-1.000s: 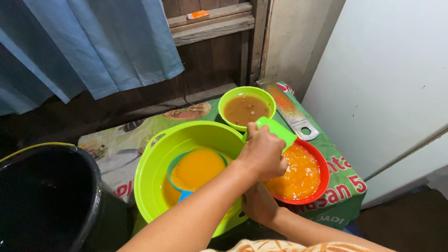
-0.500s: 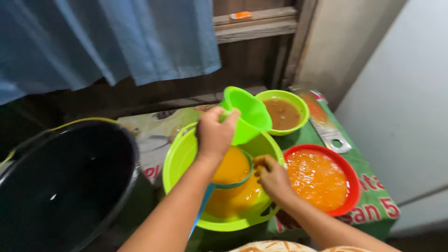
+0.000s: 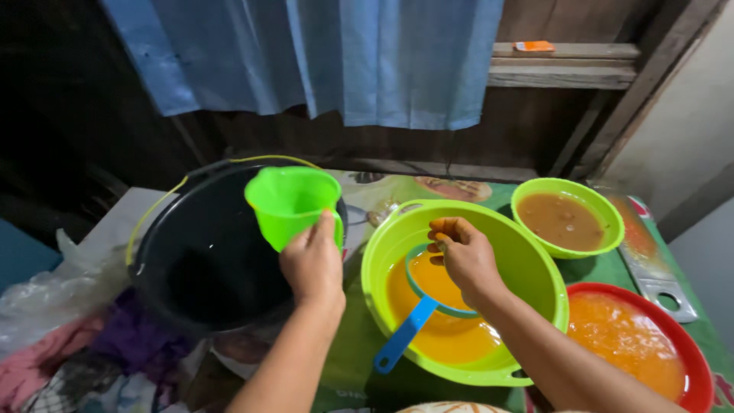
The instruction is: The person scoops water from a black bucket into a green basin, then pours an orange liquid from a red bowl through a blue strainer into the green basin. They repeat this process, adding more orange liquid and water, and occasionally rinsing the strainer.
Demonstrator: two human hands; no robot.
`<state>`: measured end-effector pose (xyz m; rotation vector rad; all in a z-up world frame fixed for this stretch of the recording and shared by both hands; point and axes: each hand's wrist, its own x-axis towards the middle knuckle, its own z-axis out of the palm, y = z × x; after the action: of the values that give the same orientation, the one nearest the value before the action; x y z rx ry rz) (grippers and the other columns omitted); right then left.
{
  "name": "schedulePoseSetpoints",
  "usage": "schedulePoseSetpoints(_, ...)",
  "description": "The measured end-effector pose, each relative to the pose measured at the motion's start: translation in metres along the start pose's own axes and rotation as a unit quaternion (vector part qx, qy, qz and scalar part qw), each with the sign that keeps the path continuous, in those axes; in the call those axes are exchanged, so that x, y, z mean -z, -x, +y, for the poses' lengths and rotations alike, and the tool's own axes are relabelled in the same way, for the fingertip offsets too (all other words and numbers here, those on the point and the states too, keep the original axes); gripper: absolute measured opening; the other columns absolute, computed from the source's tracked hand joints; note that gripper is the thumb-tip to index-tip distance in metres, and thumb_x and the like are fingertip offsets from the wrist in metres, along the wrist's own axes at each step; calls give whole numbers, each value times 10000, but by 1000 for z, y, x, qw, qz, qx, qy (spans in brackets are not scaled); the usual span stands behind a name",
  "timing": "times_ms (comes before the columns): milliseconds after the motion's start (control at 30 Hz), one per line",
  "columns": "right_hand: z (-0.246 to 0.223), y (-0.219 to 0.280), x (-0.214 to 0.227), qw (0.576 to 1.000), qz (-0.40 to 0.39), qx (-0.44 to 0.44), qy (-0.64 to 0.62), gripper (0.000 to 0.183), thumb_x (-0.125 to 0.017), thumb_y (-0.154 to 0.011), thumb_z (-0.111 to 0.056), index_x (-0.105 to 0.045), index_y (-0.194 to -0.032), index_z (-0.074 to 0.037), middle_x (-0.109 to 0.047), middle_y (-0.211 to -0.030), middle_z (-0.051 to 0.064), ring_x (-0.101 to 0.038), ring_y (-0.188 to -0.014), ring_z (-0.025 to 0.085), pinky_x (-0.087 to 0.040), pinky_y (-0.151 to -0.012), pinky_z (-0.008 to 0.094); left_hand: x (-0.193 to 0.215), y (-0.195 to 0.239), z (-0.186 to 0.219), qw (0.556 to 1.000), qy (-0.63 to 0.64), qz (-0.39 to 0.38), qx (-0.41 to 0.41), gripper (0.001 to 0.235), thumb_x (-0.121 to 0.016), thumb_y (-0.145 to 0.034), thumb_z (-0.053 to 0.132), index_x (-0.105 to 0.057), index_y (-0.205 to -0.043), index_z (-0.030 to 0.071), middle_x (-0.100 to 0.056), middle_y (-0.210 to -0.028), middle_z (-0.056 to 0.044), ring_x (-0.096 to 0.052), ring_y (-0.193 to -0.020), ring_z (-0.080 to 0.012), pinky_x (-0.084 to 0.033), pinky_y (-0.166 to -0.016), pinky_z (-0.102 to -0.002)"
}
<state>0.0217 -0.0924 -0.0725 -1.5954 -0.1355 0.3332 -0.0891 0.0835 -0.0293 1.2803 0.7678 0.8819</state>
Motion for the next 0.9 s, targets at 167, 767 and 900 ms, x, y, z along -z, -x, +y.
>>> schedulePoseSetpoints(167, 7, 2, -24, 1000, -1, -17, 5, 261, -522, -960, 1, -650, -1187, -18, -703, -1110, 94, -675, -926, 200, -567, -806, 360, 15, 1, -10, 991, -129, -3, 19, 350, -746, -886, 312, -734, -775, -20, -697, -665, -71, -619, -615, -146, -498, -631, -316)
schedulePoseSetpoints(767, 39, 16, -64, 997, 42, -69, 18, 265, -576, -941, -11, -674, -1186, -4, -714, -1055, 86, -676, -907, 185, -560, -815, 336, 45, 8, -12, 894, -334, -282, -100, 482, -804, -831, 377, -680, -575, -12, -614, -512, -181, -632, -432, -312, -525, -492, -412)
schedulePoseSetpoints(900, 47, 16, -54, 995, 58, -83, 14, 250, -584, -936, -6, -672, -1170, 2, -717, -1044, 92, -682, -897, 200, -563, -791, 342, 34, 25, -34, 875, -270, -389, -103, 326, -793, -772, 350, -726, -710, 37, -700, -653, -158, -718, -602, -334, -564, -597, -434)
